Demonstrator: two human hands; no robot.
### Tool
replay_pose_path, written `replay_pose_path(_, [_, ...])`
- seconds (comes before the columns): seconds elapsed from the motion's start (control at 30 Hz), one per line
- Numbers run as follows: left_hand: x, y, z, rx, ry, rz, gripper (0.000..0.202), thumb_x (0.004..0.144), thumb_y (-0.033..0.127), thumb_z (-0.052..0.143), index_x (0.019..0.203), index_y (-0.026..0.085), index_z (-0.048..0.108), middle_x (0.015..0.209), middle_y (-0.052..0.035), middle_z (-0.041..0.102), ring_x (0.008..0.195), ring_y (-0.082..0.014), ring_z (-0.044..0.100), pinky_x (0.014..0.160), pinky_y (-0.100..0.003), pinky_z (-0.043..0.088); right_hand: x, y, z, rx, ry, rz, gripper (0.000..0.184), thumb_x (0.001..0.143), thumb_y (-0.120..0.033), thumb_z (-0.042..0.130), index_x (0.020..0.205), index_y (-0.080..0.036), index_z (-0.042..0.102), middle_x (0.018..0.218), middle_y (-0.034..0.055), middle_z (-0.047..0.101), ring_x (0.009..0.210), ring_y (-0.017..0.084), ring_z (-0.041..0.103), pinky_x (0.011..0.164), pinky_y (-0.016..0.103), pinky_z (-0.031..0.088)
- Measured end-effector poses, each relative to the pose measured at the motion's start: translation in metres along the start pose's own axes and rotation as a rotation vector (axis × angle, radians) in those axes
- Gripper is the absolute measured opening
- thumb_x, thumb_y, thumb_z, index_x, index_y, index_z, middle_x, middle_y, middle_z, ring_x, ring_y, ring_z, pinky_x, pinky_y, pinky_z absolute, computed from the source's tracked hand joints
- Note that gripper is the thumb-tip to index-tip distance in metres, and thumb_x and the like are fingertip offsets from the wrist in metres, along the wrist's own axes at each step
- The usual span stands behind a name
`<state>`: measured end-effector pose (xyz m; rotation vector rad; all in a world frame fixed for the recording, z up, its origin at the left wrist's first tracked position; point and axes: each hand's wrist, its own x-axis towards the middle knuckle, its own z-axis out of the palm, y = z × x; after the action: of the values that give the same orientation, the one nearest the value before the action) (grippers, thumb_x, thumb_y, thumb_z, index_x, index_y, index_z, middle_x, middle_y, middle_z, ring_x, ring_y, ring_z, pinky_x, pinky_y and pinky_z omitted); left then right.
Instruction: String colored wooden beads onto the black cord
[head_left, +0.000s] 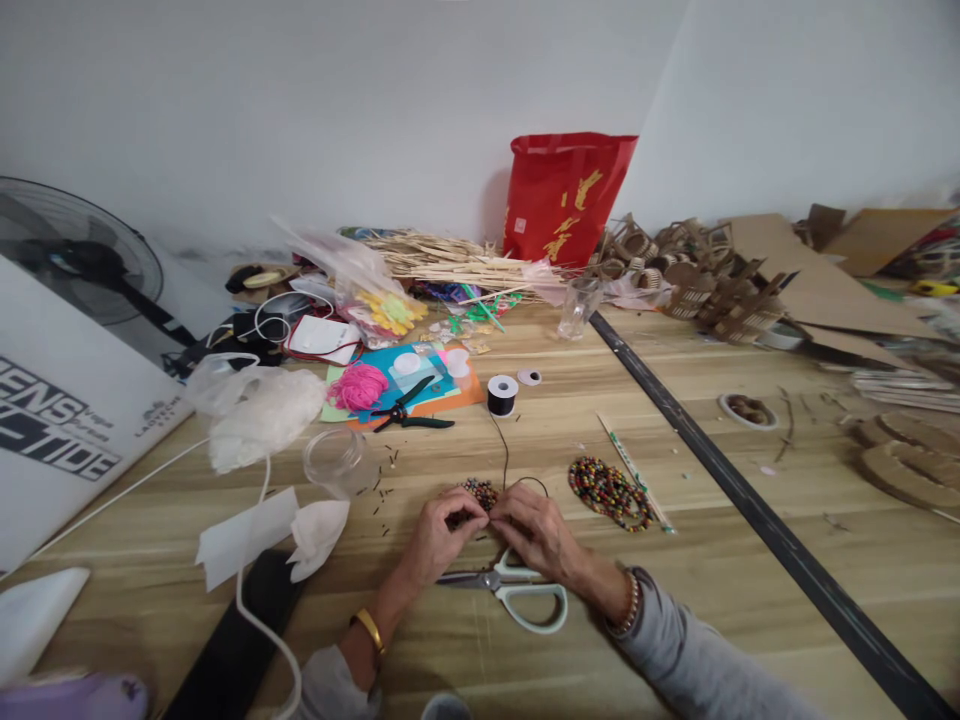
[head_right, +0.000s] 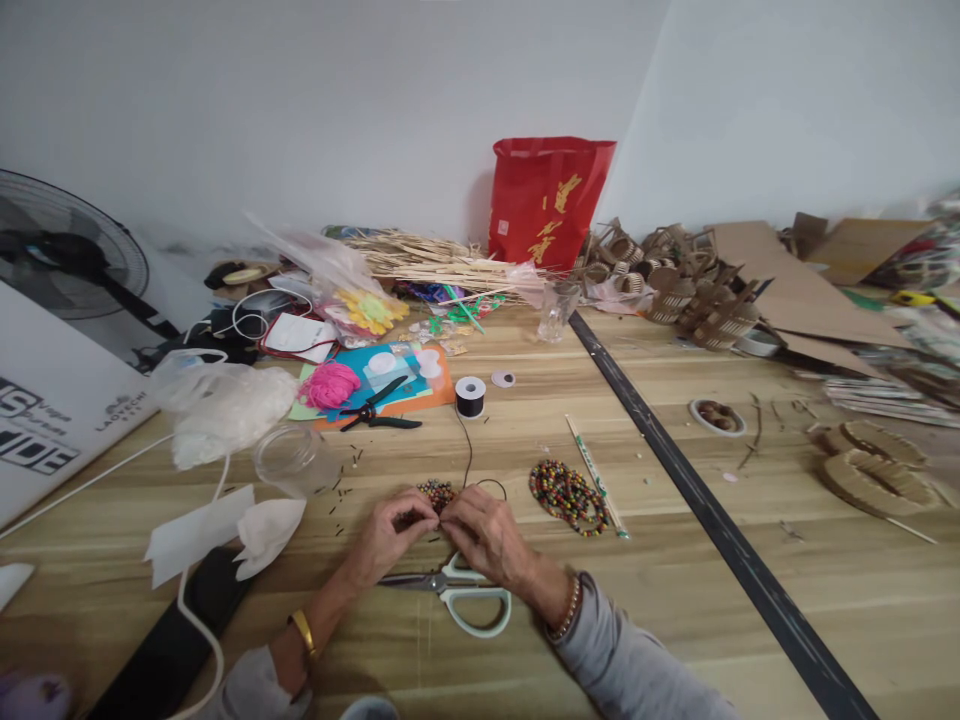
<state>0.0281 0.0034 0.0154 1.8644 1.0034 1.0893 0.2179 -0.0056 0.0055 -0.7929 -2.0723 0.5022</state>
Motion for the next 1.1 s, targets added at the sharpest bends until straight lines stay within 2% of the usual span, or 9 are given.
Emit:
replay_pose_path(0.37, [-0.0005,0.0003,-0.0007,0.051,-0.018,-0.043,0.013,0.079,0.018,0.064,0.067,0.015,0.067,0.069,-0.0046,0.067,0.069,-0.0181,0.062,0.068,-0.027,0.048,0.0022,-0.0025,-0.0009,-0.009,0.014,0.004,0.01,0.093,-0.024,0.053,0.086,-0.02,0.059,0.075,0.005,0.061,0.072,0.018,0.056,0.063,0.029,0.045])
replay_pose_path(0.57, [0.0,0.0019,-0.0018,0.092,-0.026,-0.063,0.012,0.078,0.017,0.064,0.067,0.015,0.067,0.069,-0.0052,0.067,0.07,-0.0187,0.062,0.069,-0.028,0.048,0.0016,-0.0013,-0.0008,0.002,0.014,-0.004,0.014,0.096,-0.023,0.049,0.087,-0.02,0.059,0.076,0.0051,0.061,0.073,0.018,0.056,0.065,0.029,0.045])
replay_pose_path(1.1, [-0.0018,-0.0023,0.0027,0.255,0.0,0.07,0.013,0.081,0.012,0.062,0.07,0.016,0.068,0.07,-0.0051,0.068,0.072,-0.0191,0.061,0.069,-0.03,0.049,-0.0013,0.0057,0.0008,-0.108,0.021,0.133,0.017,0.097,-0.022,0.045,0.085,-0.019,0.058,0.081,0.0071,0.06,0.079,0.021,0.054,0.069,0.032,0.045])
